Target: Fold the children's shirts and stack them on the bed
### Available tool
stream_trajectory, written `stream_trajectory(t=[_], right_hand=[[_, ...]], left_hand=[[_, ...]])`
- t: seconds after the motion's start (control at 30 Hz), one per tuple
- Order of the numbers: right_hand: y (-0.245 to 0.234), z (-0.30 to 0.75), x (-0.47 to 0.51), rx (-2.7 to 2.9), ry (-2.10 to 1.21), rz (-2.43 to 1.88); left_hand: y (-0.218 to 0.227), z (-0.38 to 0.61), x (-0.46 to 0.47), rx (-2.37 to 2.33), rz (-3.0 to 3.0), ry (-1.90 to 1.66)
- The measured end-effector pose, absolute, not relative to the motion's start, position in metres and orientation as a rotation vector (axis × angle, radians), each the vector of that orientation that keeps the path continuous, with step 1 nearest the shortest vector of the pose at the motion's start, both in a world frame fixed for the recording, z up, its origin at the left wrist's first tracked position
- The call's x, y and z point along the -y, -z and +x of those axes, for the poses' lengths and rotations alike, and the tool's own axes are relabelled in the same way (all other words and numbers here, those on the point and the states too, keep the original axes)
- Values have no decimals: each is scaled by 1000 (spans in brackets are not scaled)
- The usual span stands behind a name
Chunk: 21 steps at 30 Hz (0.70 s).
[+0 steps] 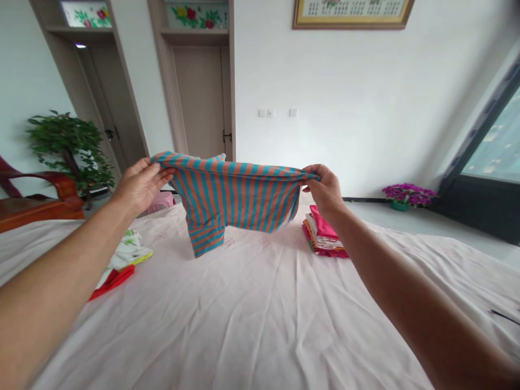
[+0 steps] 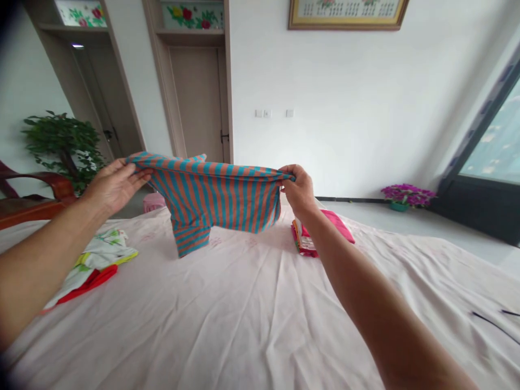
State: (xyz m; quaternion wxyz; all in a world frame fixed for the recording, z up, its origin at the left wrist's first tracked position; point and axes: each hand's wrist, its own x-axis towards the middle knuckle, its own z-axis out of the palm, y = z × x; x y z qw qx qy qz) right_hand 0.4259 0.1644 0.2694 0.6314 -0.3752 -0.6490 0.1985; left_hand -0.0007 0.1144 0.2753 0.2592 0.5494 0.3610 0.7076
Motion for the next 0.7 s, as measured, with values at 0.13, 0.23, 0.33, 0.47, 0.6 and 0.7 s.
stream_trajectory(t=[0.13, 0.23, 0.33, 0.47, 0.6, 0.7], right_hand=[[-222, 445, -152, 1669, -299, -953], [-155, 460, -138, 1986, -224, -1125], [-102, 471, -121, 2312, -258, -1297], [-81, 471, -103, 2508, -166, -1460], [-90, 460, -98, 2516, -67, -1482], [-95, 456, -94, 2554, -7, -1443]], left_hand=[[-230, -9, -98, -1124, 1602, -1711], [-156, -14, -84, -1419, 1652, -1287], [-91, -14, -74, -1582, 1777, -776], [-64, -4, -71, -1677, 1946, -617], [-69, 16, -73, -1944, 2003, -550], [-67, 22, -69, -2006, 2030, -683]])
